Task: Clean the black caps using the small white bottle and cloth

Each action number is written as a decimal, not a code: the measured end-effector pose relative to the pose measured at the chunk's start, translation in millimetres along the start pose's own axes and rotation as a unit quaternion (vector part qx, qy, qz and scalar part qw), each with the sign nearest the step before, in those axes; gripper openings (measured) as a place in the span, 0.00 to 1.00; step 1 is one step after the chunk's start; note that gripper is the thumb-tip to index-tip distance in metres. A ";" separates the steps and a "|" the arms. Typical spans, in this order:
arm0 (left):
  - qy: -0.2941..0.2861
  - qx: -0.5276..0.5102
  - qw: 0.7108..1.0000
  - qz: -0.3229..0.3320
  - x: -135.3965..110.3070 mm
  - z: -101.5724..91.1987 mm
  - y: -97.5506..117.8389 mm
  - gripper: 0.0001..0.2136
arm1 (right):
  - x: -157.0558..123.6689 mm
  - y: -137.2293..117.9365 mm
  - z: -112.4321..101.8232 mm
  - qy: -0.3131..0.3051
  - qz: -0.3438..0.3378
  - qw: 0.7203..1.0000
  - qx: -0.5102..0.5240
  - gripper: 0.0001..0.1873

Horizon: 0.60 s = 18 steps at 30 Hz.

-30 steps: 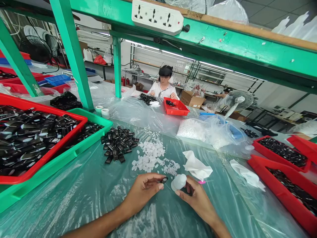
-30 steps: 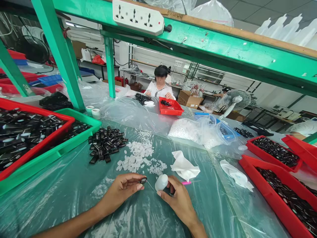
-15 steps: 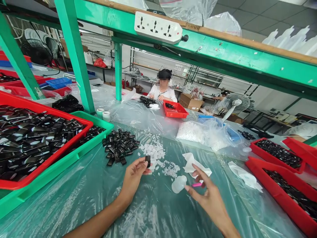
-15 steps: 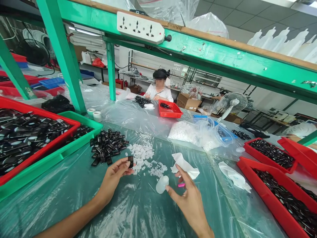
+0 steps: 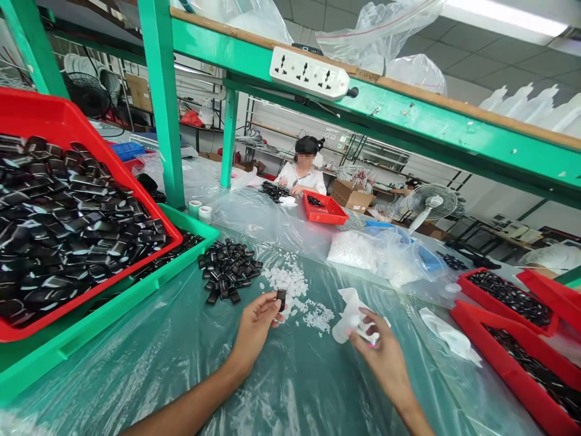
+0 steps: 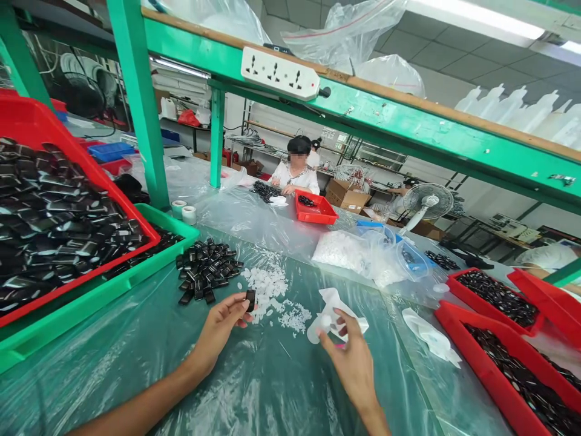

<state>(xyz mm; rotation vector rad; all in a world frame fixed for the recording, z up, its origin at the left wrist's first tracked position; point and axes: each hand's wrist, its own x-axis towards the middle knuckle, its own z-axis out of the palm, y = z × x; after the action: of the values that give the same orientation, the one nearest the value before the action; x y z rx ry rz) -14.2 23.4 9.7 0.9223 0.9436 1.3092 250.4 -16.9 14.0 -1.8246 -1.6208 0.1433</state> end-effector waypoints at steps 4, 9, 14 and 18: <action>0.005 -0.014 0.999 0.030 -1.5 2.9 -5.7 0.17 | -14.6 -27.3 -1.5 0.108 -0.115 0.987 0.012 0.17; 0.063 -0.014 0.992 0.111 -5.0 6.1 -0.4 0.15 | -25.9 -71.8 27.7 0.038 -0.147 0.981 0.124 0.15; 0.169 -0.029 0.965 0.196 -17.4 0.6 37.7 0.14 | -18.3 -138.2 68.0 -0.044 -0.028 0.923 0.382 0.23; 0.276 -0.033 0.921 0.273 -45.8 -23.5 73.6 0.14 | -7.2 -213.3 109.3 -0.093 0.030 0.811 0.577 0.23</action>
<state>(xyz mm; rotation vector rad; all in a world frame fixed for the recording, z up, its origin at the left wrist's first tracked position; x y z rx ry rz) -63.6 -18.5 71.9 0.8016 1.0956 2.1415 15.4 19.3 45.2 -0.8858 -1.1120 1.1027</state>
